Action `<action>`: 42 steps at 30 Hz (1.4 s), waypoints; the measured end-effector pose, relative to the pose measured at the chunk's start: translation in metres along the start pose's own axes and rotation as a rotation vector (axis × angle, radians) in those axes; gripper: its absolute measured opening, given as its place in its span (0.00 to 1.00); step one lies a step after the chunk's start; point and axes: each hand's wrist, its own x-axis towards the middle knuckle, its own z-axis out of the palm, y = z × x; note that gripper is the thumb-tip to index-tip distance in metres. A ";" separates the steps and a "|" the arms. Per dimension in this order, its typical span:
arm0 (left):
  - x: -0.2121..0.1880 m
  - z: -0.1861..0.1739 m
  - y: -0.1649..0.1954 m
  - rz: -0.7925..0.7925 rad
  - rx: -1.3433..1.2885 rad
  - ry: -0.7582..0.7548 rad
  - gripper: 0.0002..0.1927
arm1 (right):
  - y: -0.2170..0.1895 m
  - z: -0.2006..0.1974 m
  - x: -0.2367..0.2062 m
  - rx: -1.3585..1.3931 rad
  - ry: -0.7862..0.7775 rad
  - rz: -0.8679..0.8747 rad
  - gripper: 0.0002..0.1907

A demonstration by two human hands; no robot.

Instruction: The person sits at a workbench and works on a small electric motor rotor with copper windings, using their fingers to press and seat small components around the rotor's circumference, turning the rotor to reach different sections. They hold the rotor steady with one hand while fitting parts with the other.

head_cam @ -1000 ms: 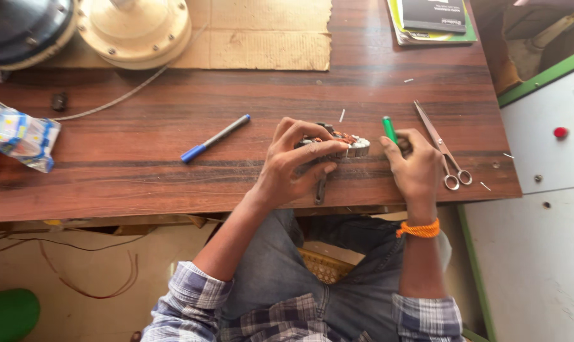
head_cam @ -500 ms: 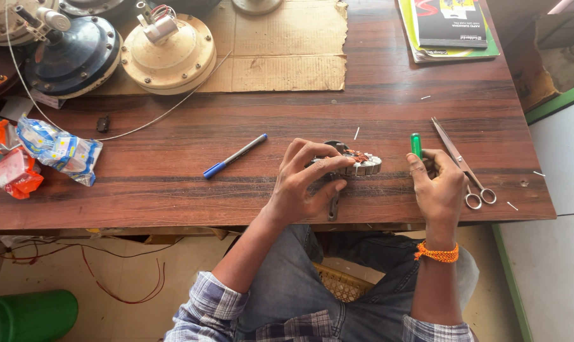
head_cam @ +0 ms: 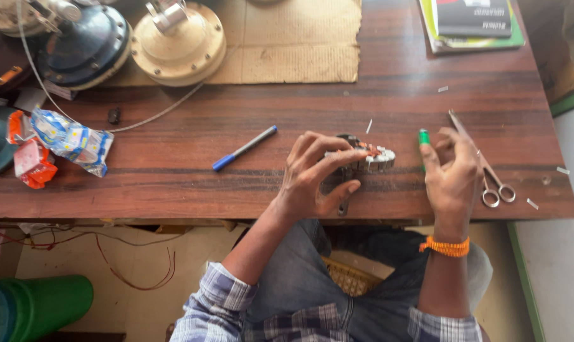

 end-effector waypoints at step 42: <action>-0.007 0.021 -0.020 0.092 0.132 -0.044 0.26 | -0.069 0.035 -0.111 1.047 0.047 0.230 0.09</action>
